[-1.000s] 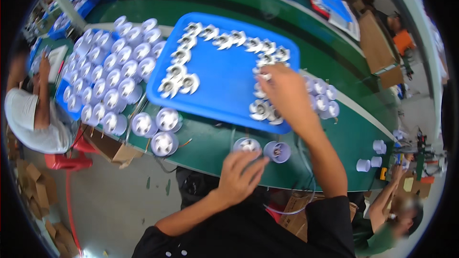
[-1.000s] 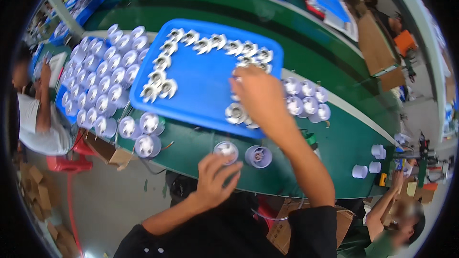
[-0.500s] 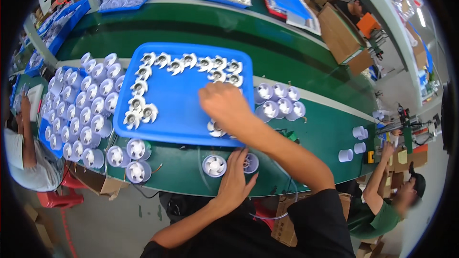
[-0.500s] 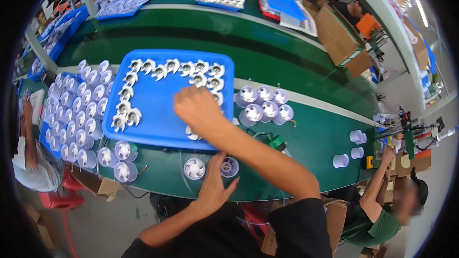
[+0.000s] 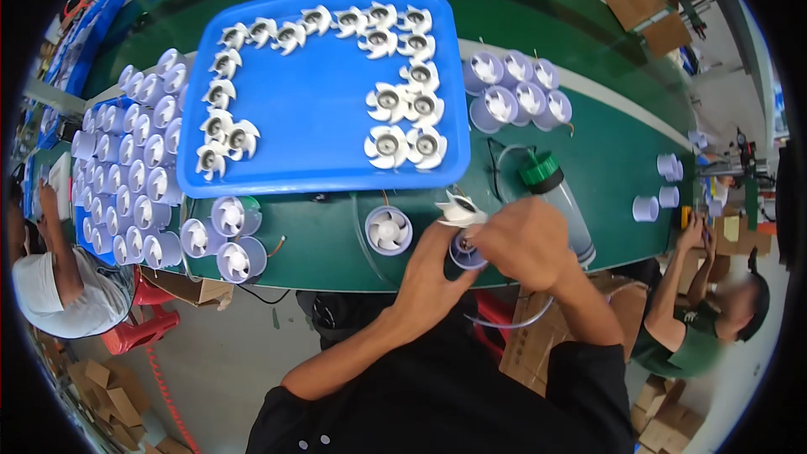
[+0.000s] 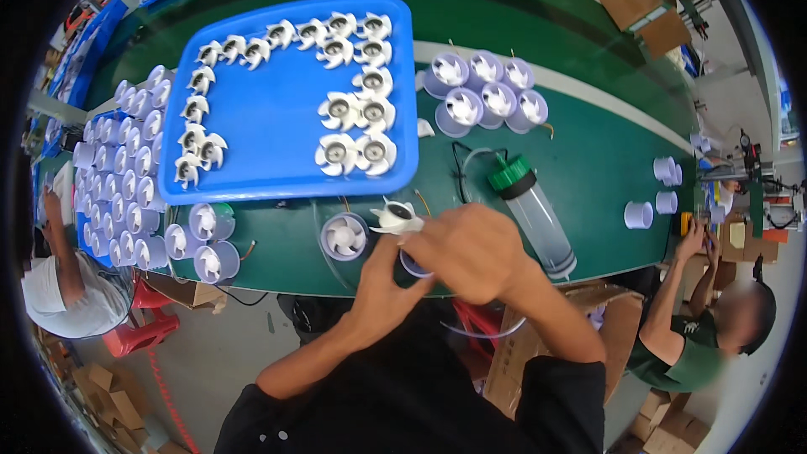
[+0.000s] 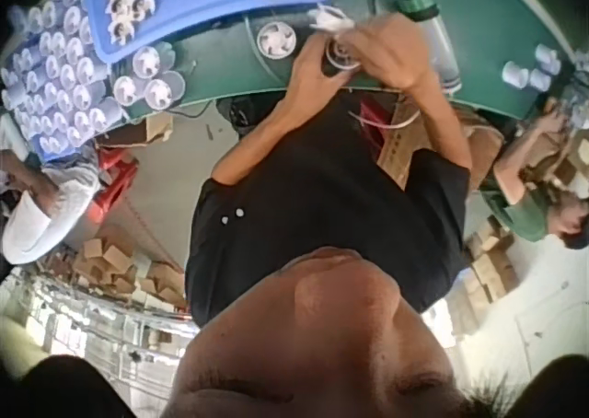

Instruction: The recorder is assembling small electric fan components by applying sealant with a syringe and fitting parts together on an assembly line.

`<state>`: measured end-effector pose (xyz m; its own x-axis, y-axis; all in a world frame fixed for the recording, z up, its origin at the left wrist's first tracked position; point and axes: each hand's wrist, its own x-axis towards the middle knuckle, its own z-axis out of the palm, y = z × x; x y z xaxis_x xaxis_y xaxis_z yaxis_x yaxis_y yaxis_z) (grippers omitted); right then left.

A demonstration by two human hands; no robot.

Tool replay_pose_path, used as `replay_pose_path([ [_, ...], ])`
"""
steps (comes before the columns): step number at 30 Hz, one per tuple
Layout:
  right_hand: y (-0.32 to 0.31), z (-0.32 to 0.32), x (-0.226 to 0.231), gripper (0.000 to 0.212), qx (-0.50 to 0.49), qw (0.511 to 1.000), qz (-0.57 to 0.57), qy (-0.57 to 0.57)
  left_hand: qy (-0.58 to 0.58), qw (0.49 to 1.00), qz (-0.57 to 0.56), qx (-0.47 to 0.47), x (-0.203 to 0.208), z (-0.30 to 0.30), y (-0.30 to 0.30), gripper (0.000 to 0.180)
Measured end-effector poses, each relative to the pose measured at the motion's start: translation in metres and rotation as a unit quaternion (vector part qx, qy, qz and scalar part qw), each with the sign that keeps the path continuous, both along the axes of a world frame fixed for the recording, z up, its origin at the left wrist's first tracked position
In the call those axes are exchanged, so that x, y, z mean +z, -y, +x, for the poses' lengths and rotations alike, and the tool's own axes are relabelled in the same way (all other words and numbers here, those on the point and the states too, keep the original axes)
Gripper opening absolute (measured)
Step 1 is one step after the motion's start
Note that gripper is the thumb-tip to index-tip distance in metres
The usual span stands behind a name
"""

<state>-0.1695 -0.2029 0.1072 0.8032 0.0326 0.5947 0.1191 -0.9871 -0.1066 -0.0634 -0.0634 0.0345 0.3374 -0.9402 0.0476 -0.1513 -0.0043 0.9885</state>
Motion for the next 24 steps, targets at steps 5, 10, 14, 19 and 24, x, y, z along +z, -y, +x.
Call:
replay_pose_path([
  [5, -0.045, -0.039, -0.017, 0.009, -0.224, 0.713, 0.664, 0.025, 0.005, 1.000, -0.028, -0.009, 0.003, -0.003, 0.007, 0.059],
  [10, -0.050, -0.043, -0.021, 0.011, -0.288, 0.682, 0.669, -0.066, 0.061, 0.996, -0.027, -0.055, -0.001, -0.004, 0.007, 0.059],
  [14, -0.048, -0.043, -0.024, 0.010, -0.284, 0.656, 0.692, -0.100, 0.082, 0.994, -0.064, -0.043, -0.007, -0.005, 0.005, 0.059],
  [19, -0.049, -0.035, -0.025, 0.015, -0.366, 0.743, 0.560, -0.014, 0.053, 0.997, -0.023, -0.042, -0.010, -0.007, 0.008, 0.063],
  [24, -0.050, -0.039, -0.010, 0.009, -0.299, 0.811, 0.486, -0.126, 0.072, 0.996, -0.028, -0.041, -0.012, -0.006, 0.007, 0.065],
])
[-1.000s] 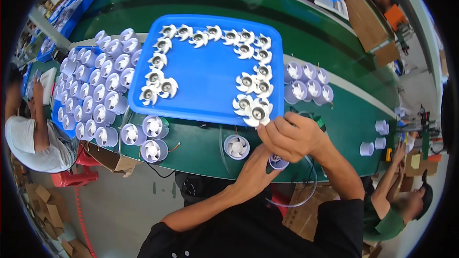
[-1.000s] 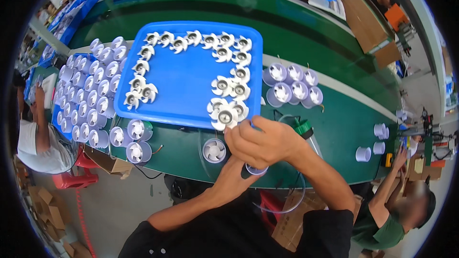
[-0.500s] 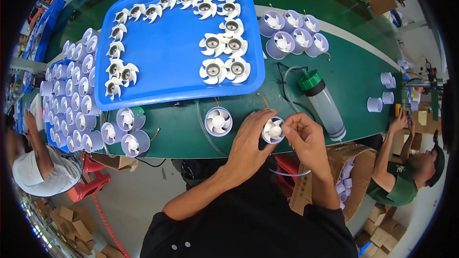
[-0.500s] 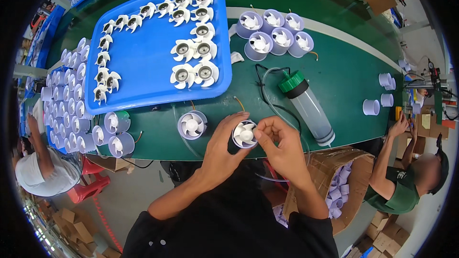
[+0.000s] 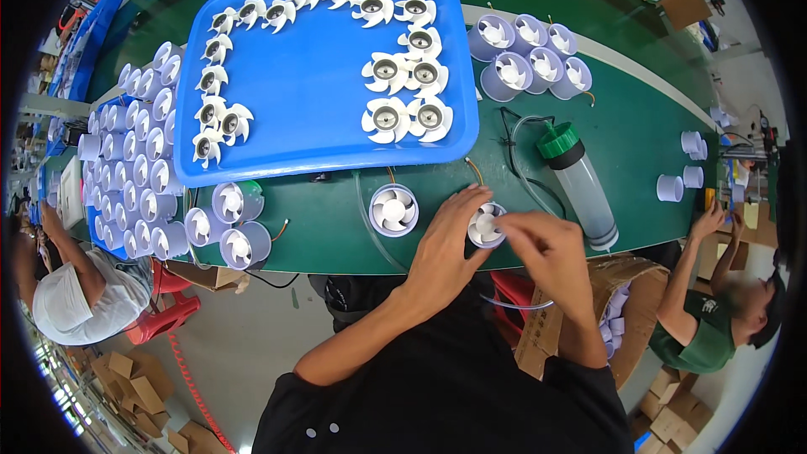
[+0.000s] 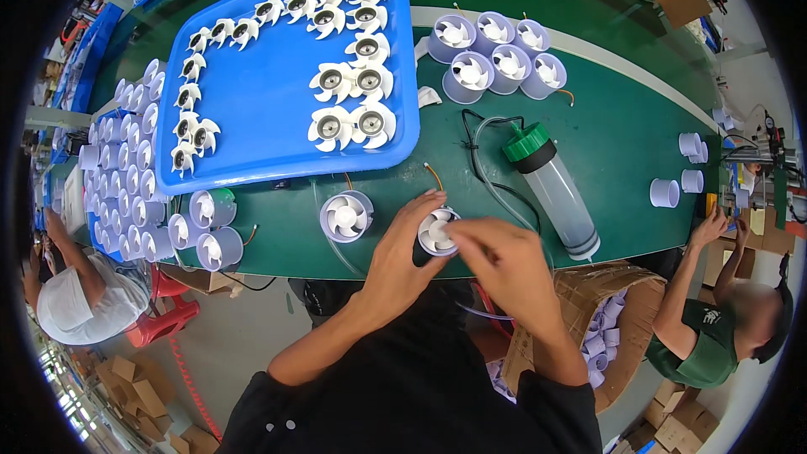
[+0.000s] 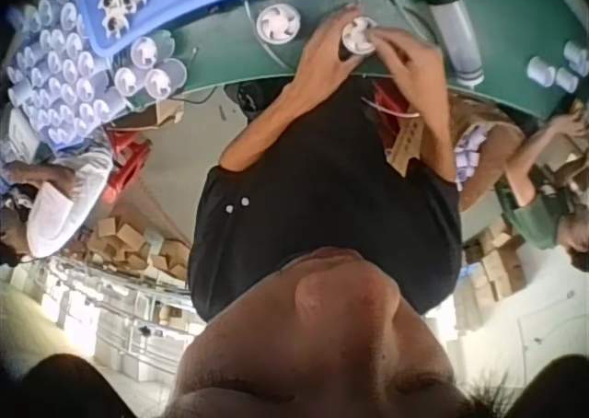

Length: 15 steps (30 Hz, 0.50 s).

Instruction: The recorder is assembling small electric fan components by applying sealant with a syringe and fitting parts together on an assembly line.

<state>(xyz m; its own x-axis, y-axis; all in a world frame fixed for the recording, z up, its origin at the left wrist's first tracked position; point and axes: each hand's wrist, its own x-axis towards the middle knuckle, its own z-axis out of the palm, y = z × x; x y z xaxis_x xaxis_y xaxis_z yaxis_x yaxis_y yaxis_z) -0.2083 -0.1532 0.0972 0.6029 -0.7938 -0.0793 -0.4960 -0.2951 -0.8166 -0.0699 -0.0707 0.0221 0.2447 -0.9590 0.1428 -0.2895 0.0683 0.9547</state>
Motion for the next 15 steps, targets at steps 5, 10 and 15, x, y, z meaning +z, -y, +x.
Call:
replay_pose_path([
  [5, 0.005, 0.013, 0.015, 0.016, 0.012, 0.986, -0.115, -0.119, 0.045, 0.999, -0.011, -0.017, -0.002, 0.002, -0.002, 0.068],
  [10, 0.008, 0.005, 0.010, 0.013, 0.025, 0.992, -0.120, -0.009, 0.043, 0.999, -0.017, -0.022, -0.003, -0.001, 0.000, 0.069],
  [15, 0.007, -0.003, 0.011, 0.026, 0.111, 0.982, -0.126, -0.085, 0.043, 0.998, -0.019, -0.029, -0.003, 0.000, 0.000, 0.067],
])
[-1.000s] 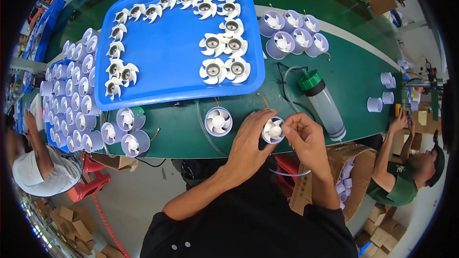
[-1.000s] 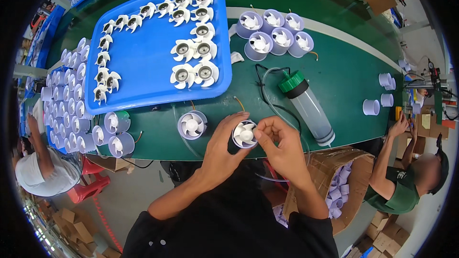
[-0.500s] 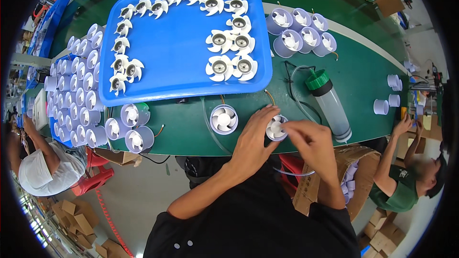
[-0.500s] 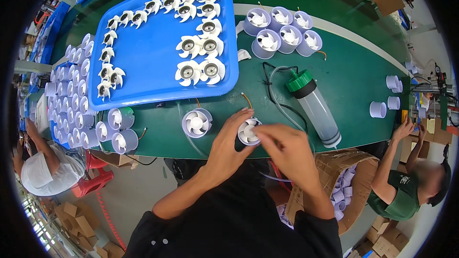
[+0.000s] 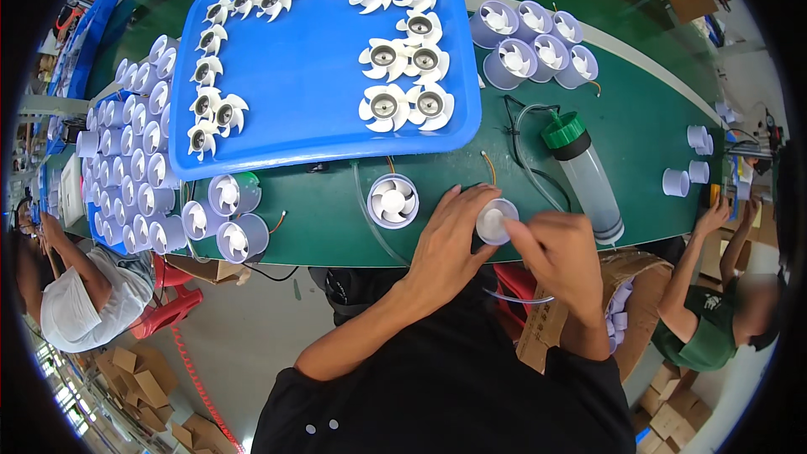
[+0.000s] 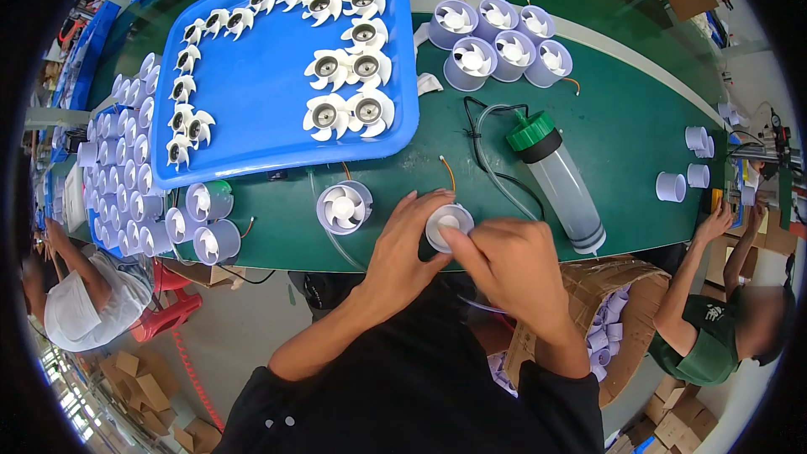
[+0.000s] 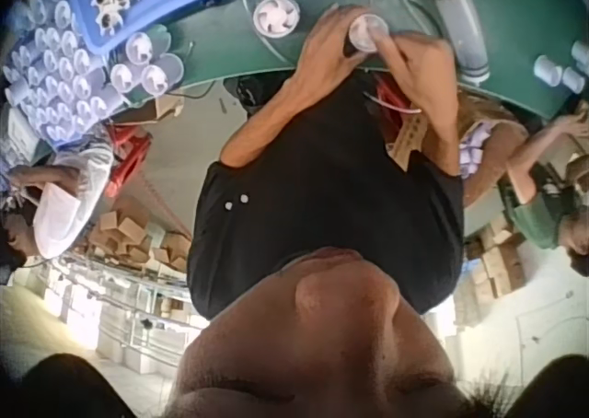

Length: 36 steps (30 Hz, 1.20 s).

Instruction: The recorder is assembling small electric fan components by applying sealant with a syringe and fitting parts together on an assembly line.

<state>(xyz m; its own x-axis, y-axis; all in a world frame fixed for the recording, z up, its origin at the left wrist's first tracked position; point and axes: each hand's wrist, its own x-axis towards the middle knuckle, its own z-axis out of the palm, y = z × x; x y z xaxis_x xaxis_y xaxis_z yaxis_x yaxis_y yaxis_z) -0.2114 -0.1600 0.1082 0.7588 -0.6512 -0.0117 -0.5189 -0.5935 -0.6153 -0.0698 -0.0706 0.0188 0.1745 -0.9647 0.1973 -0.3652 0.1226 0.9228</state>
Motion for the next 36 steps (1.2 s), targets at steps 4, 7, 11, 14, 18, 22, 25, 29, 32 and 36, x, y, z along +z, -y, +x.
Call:
replay_pose_path([
  [4, 0.000, -0.005, 0.006, 0.031, -0.048, 0.987, -0.014, 0.153, 0.021, 1.000, -0.002, -0.006, 0.002, 0.001, 0.000, 0.068],
  [7, 0.006, -0.002, -0.013, 0.030, -0.104, 0.981, 0.067, 0.151, 0.068, 0.998, -0.004, -0.001, 0.012, 0.002, 0.002, 0.067],
  [11, 0.007, -0.005, -0.060, 0.036, -0.193, 0.964, 0.132, 0.128, 0.202, 0.979, 0.008, -0.014, 0.040, 0.017, -0.011, 0.065],
  [14, -0.005, 0.003, -0.087, 0.034, -0.164, 0.979, 0.031, 0.121, 0.282, 0.959, 0.011, 0.042, 0.046, 0.041, -0.030, 0.059],
  [18, -0.010, -0.008, -0.094, 0.030, -0.154, 0.983, -0.019, 0.101, 0.364, 0.929, 0.005, 0.065, 0.038, 0.058, -0.028, 0.059],
  [22, -0.004, -0.012, -0.104, 0.034, -0.145, 0.984, -0.019, 0.104, 0.376, 0.926, 0.036, 0.007, 0.033, 0.068, -0.020, 0.063],
  [25, -0.004, -0.009, -0.111, 0.040, -0.131, 0.983, -0.048, 0.121, 0.389, 0.921, -0.002, -0.007, 0.020, 0.071, -0.016, 0.065],
  [29, 0.000, -0.014, -0.115, 0.041, -0.135, 0.982, -0.059, 0.117, 0.425, 0.904, -0.043, 0.009, 0.009, 0.064, -0.012, 0.064],
  [32, -0.011, 0.001, -0.093, 0.061, -0.115, 0.969, -0.194, 0.104, 0.439, 0.897, -0.044, 0.005, 0.006, 0.064, -0.014, 0.064],
  [36, -0.008, -0.003, -0.097, 0.057, -0.112, 0.970, -0.180, 0.116, 0.220, 0.975, -0.038, -0.025, 0.068, 0.090, -0.050, 0.066],
])
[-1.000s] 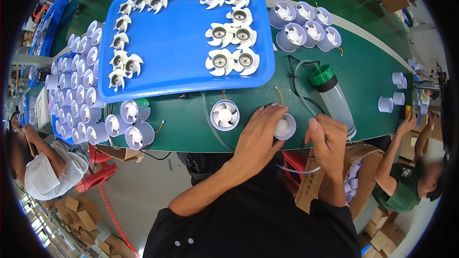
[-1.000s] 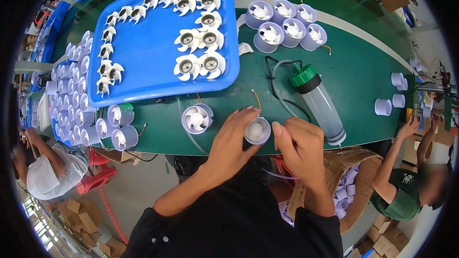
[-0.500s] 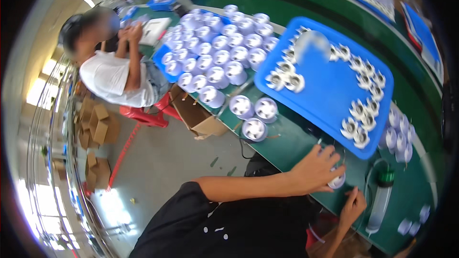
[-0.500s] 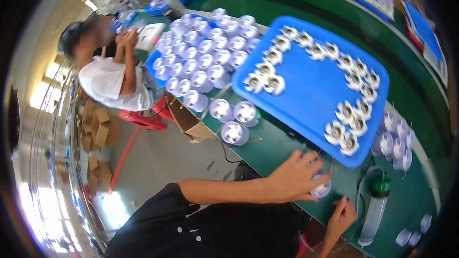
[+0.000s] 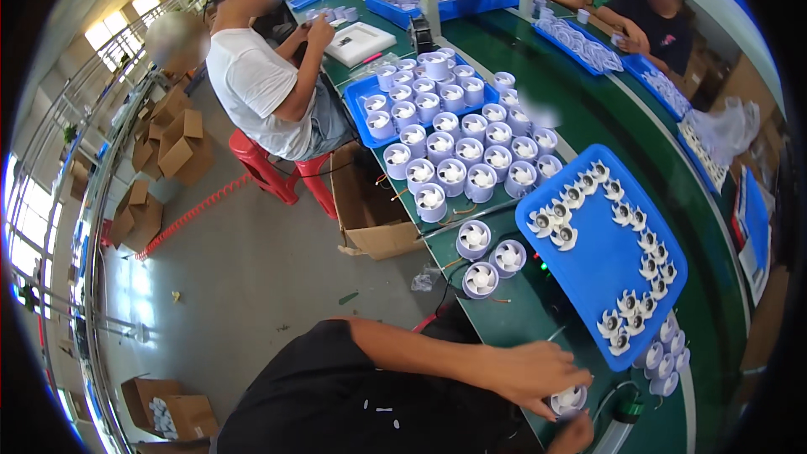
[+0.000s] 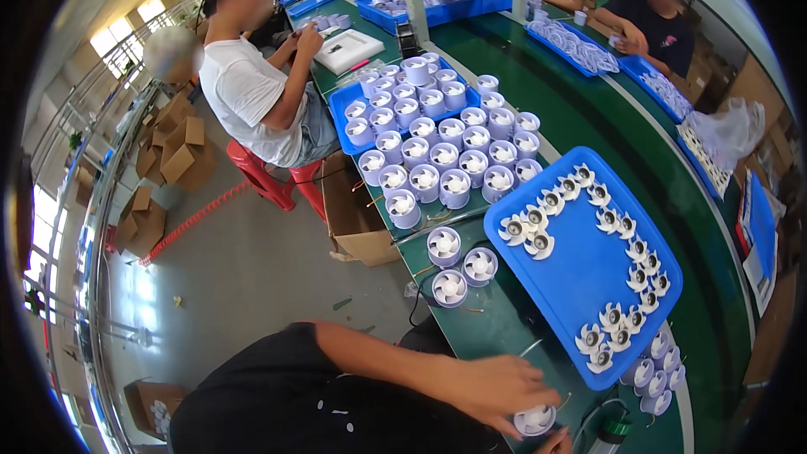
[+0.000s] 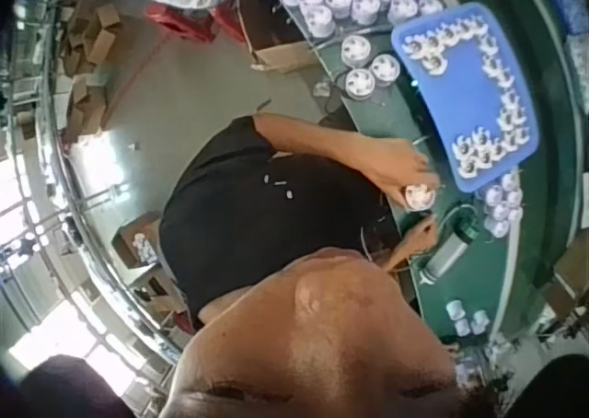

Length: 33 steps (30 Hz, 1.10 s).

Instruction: The recorder is assembling small electric fan components by applying sealant with a syringe and fitting parts together on an assembly line.

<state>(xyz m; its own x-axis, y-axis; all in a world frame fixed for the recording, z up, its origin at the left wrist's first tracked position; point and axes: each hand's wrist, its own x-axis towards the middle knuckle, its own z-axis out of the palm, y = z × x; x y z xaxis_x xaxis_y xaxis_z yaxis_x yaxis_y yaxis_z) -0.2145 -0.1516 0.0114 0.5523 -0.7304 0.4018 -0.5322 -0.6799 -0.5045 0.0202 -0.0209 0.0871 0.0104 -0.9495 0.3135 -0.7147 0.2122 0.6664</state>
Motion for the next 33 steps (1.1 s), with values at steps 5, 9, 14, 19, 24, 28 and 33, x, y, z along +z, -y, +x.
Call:
replay_pose_path([
  [5, -0.006, 0.002, 0.011, 0.050, -0.027, 0.999, 0.005, -0.033, -0.110, 0.926, 0.034, 0.359, 0.100, 0.152, -0.106, 0.071],
  [9, -0.009, 0.009, 0.016, 0.048, -0.034, 0.997, -0.002, -0.075, 0.251, 0.805, 0.013, 0.537, 0.094, 0.343, -0.209, 0.070],
  [14, -0.005, 0.011, 0.009, 0.044, -0.036, 0.994, -0.039, -0.100, 0.203, 0.809, 0.165, 0.526, 0.057, 0.465, -0.268, 0.071],
  [19, 0.000, 0.003, -0.005, 0.039, -0.054, 0.989, -0.080, -0.111, 0.231, 0.795, 0.224, 0.515, 0.019, 0.496, -0.264, 0.072],
  [24, -0.004, 0.008, -0.006, 0.039, -0.063, 0.990, -0.073, -0.099, 0.281, 0.816, 0.195, 0.466, -0.013, 0.512, -0.284, 0.070],
  [28, -0.005, -0.003, -0.005, 0.026, -0.070, 0.983, -0.027, -0.169, 0.154, 0.835, 0.107, 0.518, -0.028, 0.501, -0.246, 0.072],
  [33, -0.002, -0.001, -0.014, 0.029, -0.065, 0.996, 0.048, -0.033, 0.184, 0.804, 0.101, 0.556, 0.031, 0.475, -0.230, 0.038],
])
